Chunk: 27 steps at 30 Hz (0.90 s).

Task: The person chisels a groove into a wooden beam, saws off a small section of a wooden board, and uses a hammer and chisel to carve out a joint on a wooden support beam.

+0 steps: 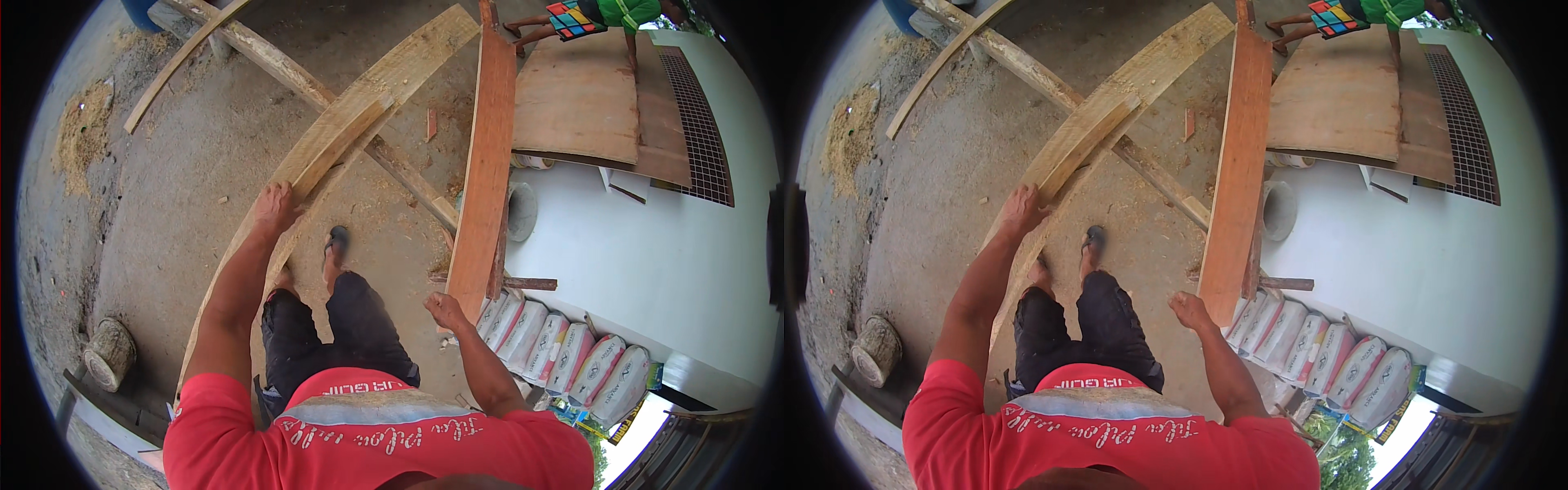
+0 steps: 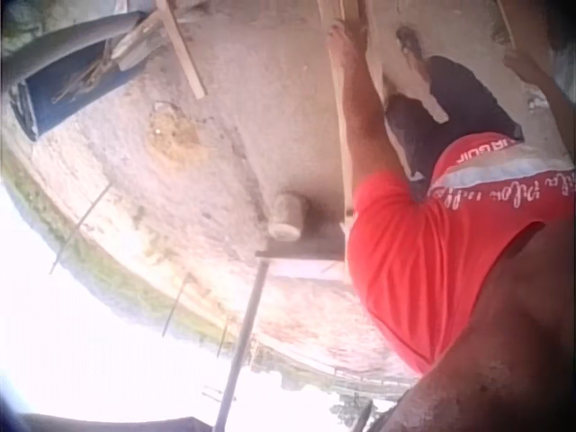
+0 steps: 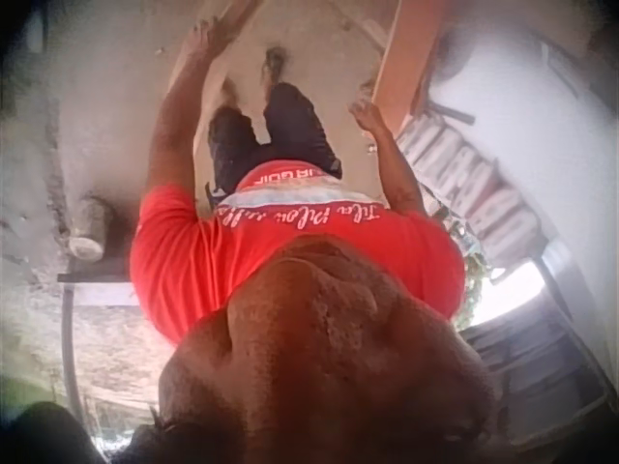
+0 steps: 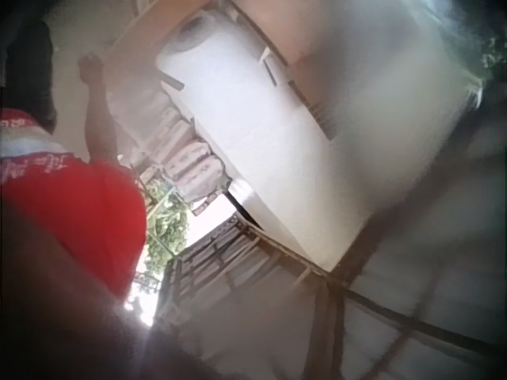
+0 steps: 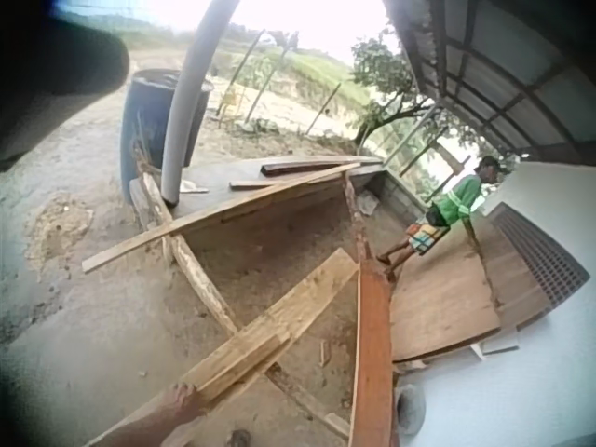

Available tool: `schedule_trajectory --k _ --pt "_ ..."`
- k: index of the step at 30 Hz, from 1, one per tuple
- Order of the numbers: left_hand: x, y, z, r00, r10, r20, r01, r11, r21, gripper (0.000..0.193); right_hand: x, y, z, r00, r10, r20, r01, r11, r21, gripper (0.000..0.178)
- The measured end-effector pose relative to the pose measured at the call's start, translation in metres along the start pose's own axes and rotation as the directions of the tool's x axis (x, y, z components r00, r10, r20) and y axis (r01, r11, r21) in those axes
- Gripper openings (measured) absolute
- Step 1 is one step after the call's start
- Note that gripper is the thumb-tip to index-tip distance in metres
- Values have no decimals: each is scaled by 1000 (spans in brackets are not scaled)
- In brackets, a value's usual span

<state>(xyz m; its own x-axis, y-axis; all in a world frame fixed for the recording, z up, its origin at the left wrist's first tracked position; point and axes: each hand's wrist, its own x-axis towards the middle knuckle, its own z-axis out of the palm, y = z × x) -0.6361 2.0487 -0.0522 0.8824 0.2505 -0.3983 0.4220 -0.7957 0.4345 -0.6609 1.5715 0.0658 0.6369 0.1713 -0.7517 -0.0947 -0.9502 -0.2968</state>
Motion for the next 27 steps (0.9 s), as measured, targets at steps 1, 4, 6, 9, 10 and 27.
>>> schedule_trajectory --k 1,4,6,9,10,27 --pt "3 -7 5 1000 22 4 -22 1000 22 51 2 15 4 998 47 43 -46 999 -22 40" --pt "3 6 -10 996 88 2 -88 996 -24 37 12 63 9 999 50 10 -51 996 73 37" --pt "-9 29 -38 992 125 -8 -125 989 -80 34 30 76 -4 998 46 44 -50 995 86 37" --pt "-23 70 -68 996 76 -52 -84 980 -178 39 90 71 -30 993 -56 106 49 996 69 36" --pt "-27 81 -72 1000 19 17 -14 963 -270 41 109 66 -38 984 -125 128 118 991 55 36" --pt "-199 245 9 941 -332 74 295 689 -662 44 147 -225 -48 894 -409 184 55 507 860 35"
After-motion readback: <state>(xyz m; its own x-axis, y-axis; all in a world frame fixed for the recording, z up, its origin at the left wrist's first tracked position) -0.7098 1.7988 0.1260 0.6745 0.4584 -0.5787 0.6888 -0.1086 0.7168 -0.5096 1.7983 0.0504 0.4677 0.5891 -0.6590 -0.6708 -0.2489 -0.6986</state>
